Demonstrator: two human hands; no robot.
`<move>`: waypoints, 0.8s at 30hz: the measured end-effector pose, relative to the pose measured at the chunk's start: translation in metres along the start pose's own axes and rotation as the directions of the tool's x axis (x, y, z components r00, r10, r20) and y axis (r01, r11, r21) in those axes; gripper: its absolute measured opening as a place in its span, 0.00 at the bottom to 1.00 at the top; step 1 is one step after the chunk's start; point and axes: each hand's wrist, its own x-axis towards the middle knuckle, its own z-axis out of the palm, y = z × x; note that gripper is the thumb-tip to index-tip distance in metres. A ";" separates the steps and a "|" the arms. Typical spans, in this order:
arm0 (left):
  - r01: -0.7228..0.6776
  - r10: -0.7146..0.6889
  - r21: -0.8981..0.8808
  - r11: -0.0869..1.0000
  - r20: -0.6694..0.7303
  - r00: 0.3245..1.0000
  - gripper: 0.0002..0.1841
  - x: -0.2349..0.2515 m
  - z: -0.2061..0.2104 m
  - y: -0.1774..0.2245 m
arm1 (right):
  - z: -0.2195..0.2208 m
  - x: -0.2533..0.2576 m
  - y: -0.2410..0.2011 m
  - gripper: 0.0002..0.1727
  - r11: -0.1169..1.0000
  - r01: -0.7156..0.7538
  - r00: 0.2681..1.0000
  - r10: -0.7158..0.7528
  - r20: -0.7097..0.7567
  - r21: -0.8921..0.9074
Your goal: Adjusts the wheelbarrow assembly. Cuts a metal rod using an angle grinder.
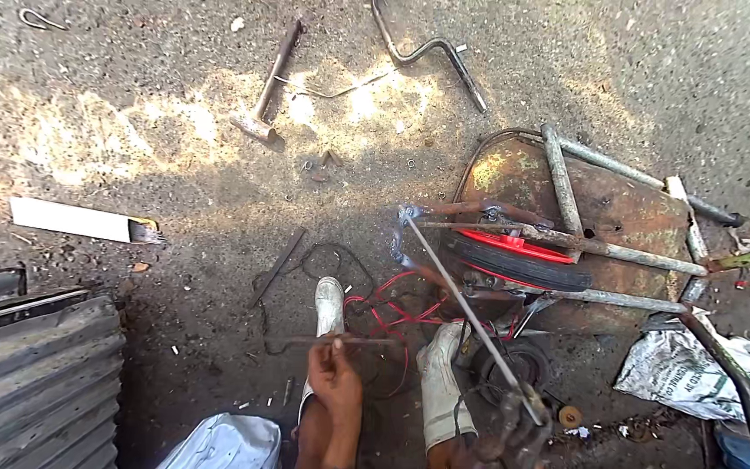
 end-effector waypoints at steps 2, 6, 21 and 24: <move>0.057 -0.042 0.069 0.996 -0.210 0.977 0.12 0.016 -0.045 0.004 | 0.031 0.027 -0.001 0.28 0.998 -0.049 0.994 0.051 0.095 -0.029; 0.158 -0.105 0.067 0.985 -0.496 0.862 0.13 0.042 -0.090 0.011 | 0.112 0.102 0.053 0.29 0.977 -0.011 0.985 0.047 0.164 -0.213; 0.198 -0.223 -0.132 0.971 -0.215 0.951 0.11 0.109 -0.075 0.021 | 0.222 0.403 0.258 0.34 0.607 -0.434 0.890 0.402 -0.213 -0.666; 0.226 -0.247 -0.125 0.966 -0.191 0.950 0.11 0.113 -0.073 0.024 | 0.219 0.420 0.262 0.37 0.556 -0.451 0.879 0.412 -0.240 -0.698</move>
